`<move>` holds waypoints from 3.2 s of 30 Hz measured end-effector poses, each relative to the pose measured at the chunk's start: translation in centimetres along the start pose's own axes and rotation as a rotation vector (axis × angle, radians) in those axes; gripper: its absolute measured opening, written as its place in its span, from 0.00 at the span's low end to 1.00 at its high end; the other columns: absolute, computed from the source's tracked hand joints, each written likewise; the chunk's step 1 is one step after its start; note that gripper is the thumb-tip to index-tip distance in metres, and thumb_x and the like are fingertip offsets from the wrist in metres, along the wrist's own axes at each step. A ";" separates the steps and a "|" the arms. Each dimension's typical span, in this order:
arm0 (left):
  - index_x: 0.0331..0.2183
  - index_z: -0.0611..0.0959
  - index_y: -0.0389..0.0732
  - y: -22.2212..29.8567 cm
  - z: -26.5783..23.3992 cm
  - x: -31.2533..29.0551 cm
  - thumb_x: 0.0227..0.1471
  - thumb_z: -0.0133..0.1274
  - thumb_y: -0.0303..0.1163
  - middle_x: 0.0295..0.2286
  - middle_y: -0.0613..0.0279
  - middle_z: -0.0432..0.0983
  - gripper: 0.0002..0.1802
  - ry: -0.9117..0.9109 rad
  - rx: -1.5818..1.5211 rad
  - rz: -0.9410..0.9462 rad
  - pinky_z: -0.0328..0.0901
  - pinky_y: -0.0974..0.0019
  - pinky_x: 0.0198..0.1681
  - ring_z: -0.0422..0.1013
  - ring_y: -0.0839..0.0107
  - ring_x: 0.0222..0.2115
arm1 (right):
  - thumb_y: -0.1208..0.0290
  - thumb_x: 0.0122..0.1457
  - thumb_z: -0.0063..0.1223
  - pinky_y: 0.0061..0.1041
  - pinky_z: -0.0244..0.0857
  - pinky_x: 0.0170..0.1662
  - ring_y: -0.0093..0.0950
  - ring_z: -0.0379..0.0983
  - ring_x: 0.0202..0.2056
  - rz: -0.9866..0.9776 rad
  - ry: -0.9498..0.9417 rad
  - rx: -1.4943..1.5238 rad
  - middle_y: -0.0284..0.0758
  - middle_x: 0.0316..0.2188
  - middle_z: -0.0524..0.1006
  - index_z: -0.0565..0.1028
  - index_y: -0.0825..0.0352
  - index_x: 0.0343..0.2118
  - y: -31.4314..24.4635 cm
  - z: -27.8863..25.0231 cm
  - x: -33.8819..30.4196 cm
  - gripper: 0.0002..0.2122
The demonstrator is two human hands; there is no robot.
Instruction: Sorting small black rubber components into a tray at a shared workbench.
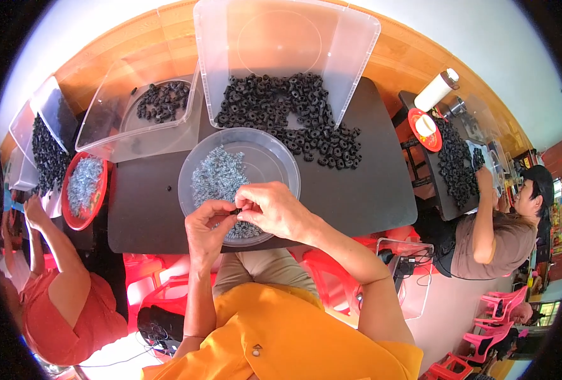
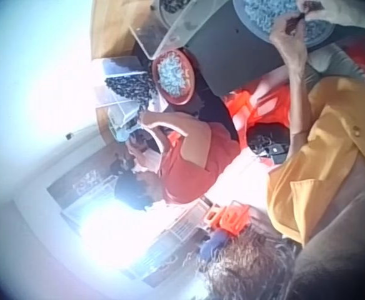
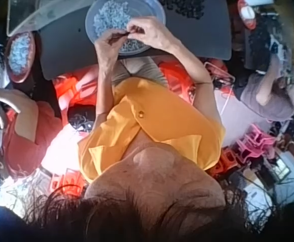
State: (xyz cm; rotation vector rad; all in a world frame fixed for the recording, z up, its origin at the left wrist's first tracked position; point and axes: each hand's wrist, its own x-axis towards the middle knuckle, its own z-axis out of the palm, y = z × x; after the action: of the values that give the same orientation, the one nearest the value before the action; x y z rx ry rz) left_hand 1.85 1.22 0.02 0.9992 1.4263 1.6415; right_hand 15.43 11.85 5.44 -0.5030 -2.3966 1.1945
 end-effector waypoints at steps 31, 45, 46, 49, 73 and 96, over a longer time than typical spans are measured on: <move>0.30 0.77 0.34 0.1 -0.6 0.5 0.41 0.55 0.14 0.29 0.63 0.75 0.10 0.035 -0.337 -0.118 0.67 0.75 0.36 0.72 0.78 0.31 | 0.79 0.50 0.51 0.19 0.66 0.30 0.20 0.71 0.22 0.110 0.504 -0.296 0.33 0.22 0.76 0.78 0.69 0.31 12.7 -7.2 6.9 0.06; 0.31 0.78 0.33 0.3 0.0 -0.6 0.41 0.54 0.11 0.29 0.62 0.75 0.11 -0.004 -0.353 -0.064 0.67 0.76 0.36 0.72 0.77 0.31 | 0.80 0.51 0.54 0.17 0.64 0.30 0.20 0.71 0.26 0.057 0.070 0.142 0.33 0.25 0.75 0.78 0.69 0.33 -0.4 0.0 -1.0 0.06; 0.32 0.78 0.33 0.2 0.0 -0.7 0.41 0.54 0.12 0.29 0.62 0.75 0.11 -0.008 -0.349 -0.054 0.67 0.76 0.36 0.72 0.77 0.31 | 0.81 0.51 0.54 0.18 0.64 0.30 0.21 0.71 0.26 0.060 0.076 0.122 0.34 0.25 0.75 0.78 0.69 0.33 -0.7 0.1 -1.1 0.06; 0.32 0.78 0.33 0.2 -0.2 -1.1 0.41 0.54 0.12 0.29 0.62 0.75 0.11 -0.018 -0.336 -0.039 0.67 0.76 0.36 0.72 0.78 0.31 | 0.82 0.50 0.54 0.18 0.64 0.29 0.22 0.71 0.26 0.049 0.090 0.096 0.35 0.25 0.75 0.78 0.70 0.32 -1.2 0.4 -1.3 0.06; 0.26 0.79 0.32 -0.3 1.8 -0.5 0.40 0.56 0.17 0.22 0.62 0.76 0.05 0.095 0.012 0.050 0.67 0.74 0.30 0.72 0.78 0.25 | 0.83 0.48 0.52 0.29 0.65 0.28 0.36 0.71 0.26 -0.113 0.388 -0.324 0.40 0.25 0.73 0.74 0.72 0.31 -0.1 3.4 -2.4 0.06; 0.26 0.78 0.32 -1.9 3.4 0.4 0.42 0.56 0.17 0.24 0.63 0.76 0.05 0.235 -0.247 -0.019 0.66 0.75 0.31 0.71 0.79 0.25 | 0.86 0.37 0.57 0.32 0.66 0.35 0.39 0.69 0.35 -0.145 0.464 -0.441 0.40 0.34 0.71 0.69 0.72 0.42 1.7 5.1 -2.0 0.24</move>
State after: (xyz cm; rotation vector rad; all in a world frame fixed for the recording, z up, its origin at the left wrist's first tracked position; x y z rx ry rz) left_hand 4.79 3.23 -1.50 0.6697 1.3334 1.9158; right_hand 14.76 8.46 0.93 -0.6435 -2.2268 0.4175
